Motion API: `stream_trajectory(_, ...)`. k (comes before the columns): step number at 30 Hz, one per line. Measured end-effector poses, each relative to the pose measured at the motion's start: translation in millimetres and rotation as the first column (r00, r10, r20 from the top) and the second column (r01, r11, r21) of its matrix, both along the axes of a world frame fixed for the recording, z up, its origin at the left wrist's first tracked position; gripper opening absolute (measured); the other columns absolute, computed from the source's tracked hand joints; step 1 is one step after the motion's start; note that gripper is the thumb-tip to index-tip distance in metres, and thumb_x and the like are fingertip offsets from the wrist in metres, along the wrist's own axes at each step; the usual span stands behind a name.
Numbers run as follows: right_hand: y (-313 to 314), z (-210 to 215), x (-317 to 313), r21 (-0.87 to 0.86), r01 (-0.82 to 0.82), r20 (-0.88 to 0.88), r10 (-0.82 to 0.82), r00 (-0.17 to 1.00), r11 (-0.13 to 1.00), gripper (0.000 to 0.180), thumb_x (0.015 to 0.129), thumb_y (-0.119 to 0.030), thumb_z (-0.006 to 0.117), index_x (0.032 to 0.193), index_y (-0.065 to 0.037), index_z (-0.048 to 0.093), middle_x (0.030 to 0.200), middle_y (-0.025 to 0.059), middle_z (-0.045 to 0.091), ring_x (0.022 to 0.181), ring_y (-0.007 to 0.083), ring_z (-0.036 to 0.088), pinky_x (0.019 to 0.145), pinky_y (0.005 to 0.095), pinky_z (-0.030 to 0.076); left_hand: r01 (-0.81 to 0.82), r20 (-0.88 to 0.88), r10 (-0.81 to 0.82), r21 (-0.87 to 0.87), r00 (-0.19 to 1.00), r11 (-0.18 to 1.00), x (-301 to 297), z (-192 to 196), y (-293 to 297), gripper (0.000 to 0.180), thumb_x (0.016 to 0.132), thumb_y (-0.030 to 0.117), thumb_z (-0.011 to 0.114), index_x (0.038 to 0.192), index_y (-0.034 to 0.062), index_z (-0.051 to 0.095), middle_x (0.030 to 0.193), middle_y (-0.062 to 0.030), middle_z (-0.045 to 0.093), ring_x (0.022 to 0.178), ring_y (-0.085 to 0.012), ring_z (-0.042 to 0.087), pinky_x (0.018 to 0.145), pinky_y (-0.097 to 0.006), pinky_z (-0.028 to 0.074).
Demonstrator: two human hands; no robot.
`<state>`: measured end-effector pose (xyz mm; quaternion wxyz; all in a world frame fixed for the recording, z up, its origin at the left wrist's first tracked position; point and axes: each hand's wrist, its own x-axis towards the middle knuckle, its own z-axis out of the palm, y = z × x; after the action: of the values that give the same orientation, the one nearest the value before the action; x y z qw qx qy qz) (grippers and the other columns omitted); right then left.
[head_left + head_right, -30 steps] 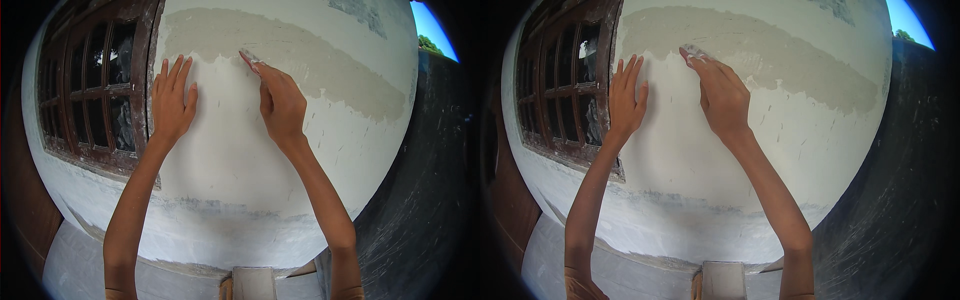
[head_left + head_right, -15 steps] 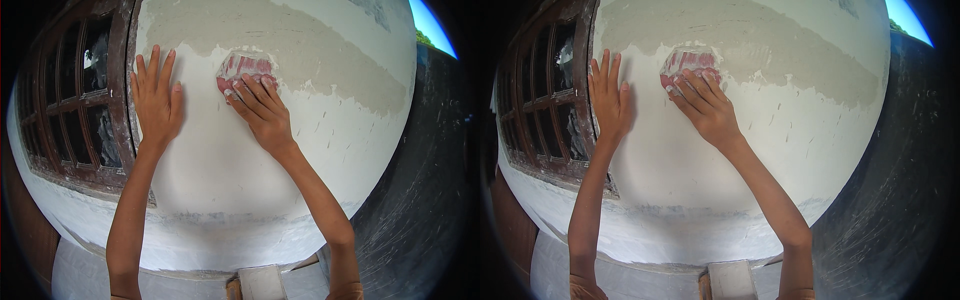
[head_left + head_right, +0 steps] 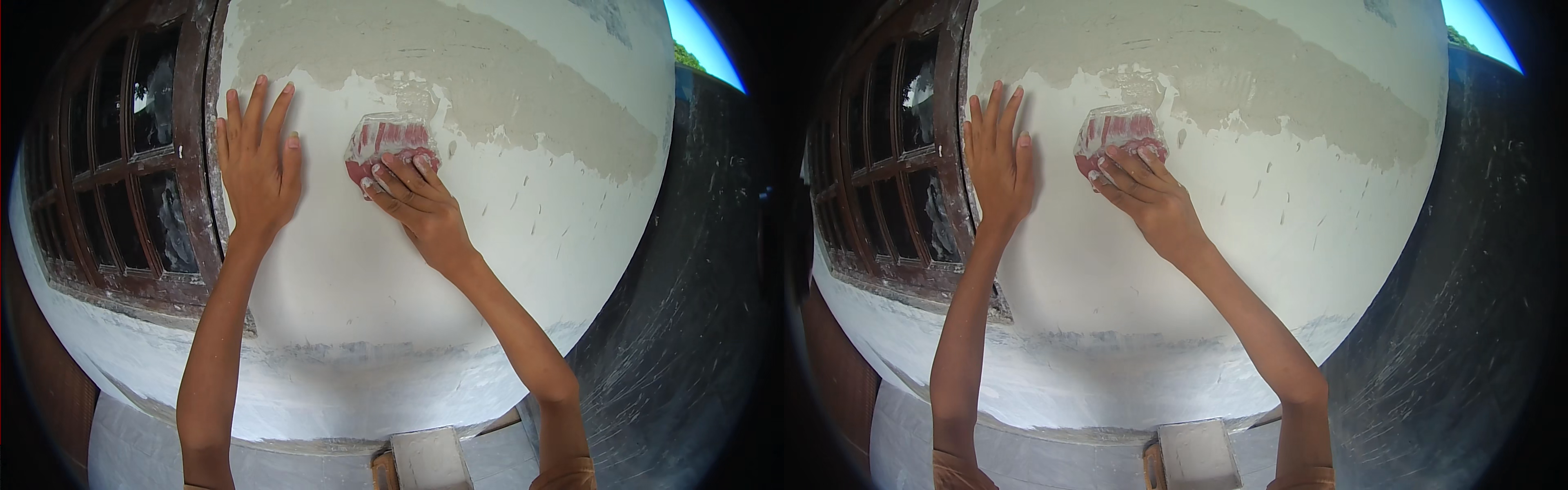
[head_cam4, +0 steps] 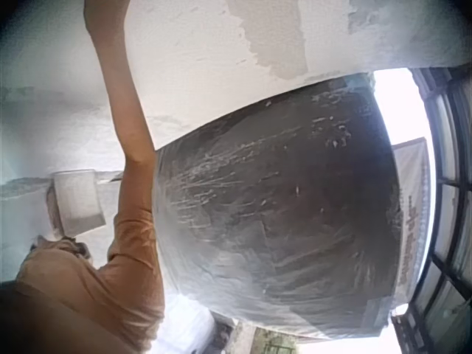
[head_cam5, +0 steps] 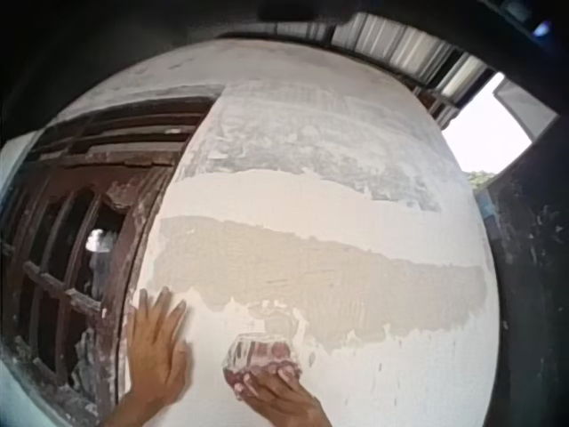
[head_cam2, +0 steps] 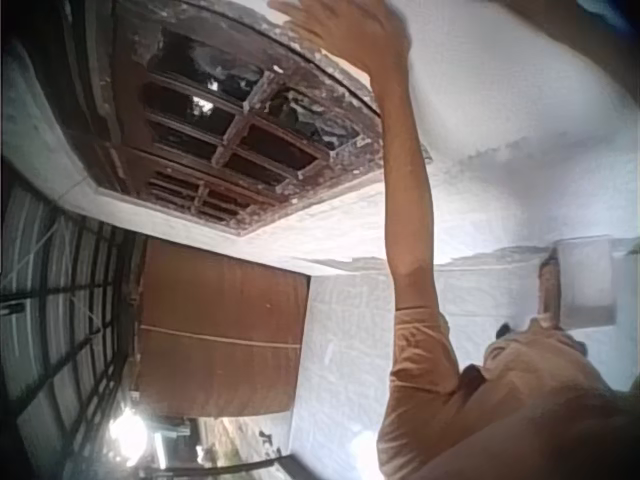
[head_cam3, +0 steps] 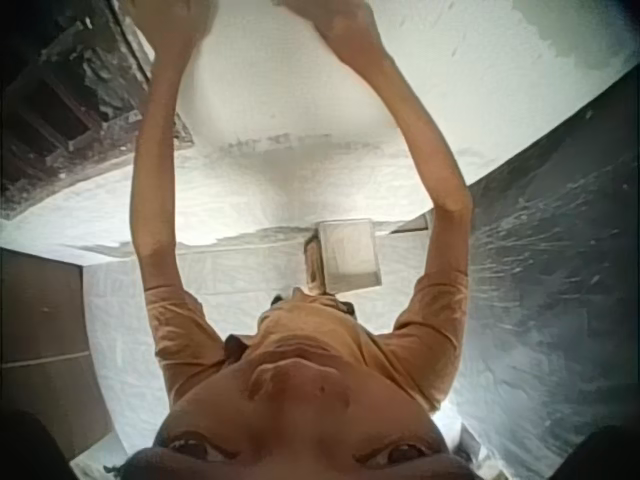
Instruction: The person applies patching compound to a wall using a putty knife.
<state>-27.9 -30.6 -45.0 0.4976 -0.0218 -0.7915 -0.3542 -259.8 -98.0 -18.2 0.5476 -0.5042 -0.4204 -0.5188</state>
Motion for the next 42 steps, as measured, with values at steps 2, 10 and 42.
stream_trajectory(2, -0.9, -9.3, 3.2, -0.007, 0.003, 0.045, -0.002, 0.999, 1.0, 0.03, 0.084, -0.007, 0.062, 0.113, -0.01, 0.069, 0.124, 0.0041, 0.066, 0.129, 0.0211, 0.052, 0.112, 0.0443, 0.039, -0.002, -0.001, 0.002, -0.001, 1.0, 1.0, 0.8, -0.9, -1.0, 0.047, 0.096, 0.027, 0.045, 0.142, 0.0204, 0.051, 0.154, -0.0091, 0.038, 0.146, -0.0365, 0.022, 0.117, -0.056, 0.013)
stream_trajectory(10, -47.4, -2.5, 28.6, 0.067, -0.193, -0.214, 0.203, 0.955, 0.979, 0.027, 0.087, -0.001, 0.064, 0.113, -0.004, 0.068, 0.114, 0.0056, 0.069, 0.112, 0.0254, 0.064, 0.099, 0.037, 0.05, -0.001, -0.085, -0.005, -0.073, 0.996, 0.997, 5.8, 8.5, -6.9, 0.048, 0.093, 0.021, 0.05, 0.141, 0.02, 0.052, 0.153, -0.0088, 0.04, 0.145, -0.0354, 0.026, 0.117, -0.054, 0.017)
stream_trajectory(42, -48.4, 86.3, 8.1, -0.302, -0.53, -0.75, 0.145, 0.645, 0.792, 0.038, 0.09, -0.01, 0.065, 0.124, 0.007, 0.061, 0.076, 0.0062, 0.07, 0.055, 0.0062, 0.046, 0.054, 0.0234, 0.042, 0.013, -0.024, -0.011, 0.06, 1.0, 0.998, 8.5, 32.2, 4.3, 0.047, 0.096, 0.023, 0.046, 0.141, 0.0149, 0.049, 0.15, -0.0096, 0.043, 0.145, -0.0345, 0.026, 0.117, -0.051, 0.017)
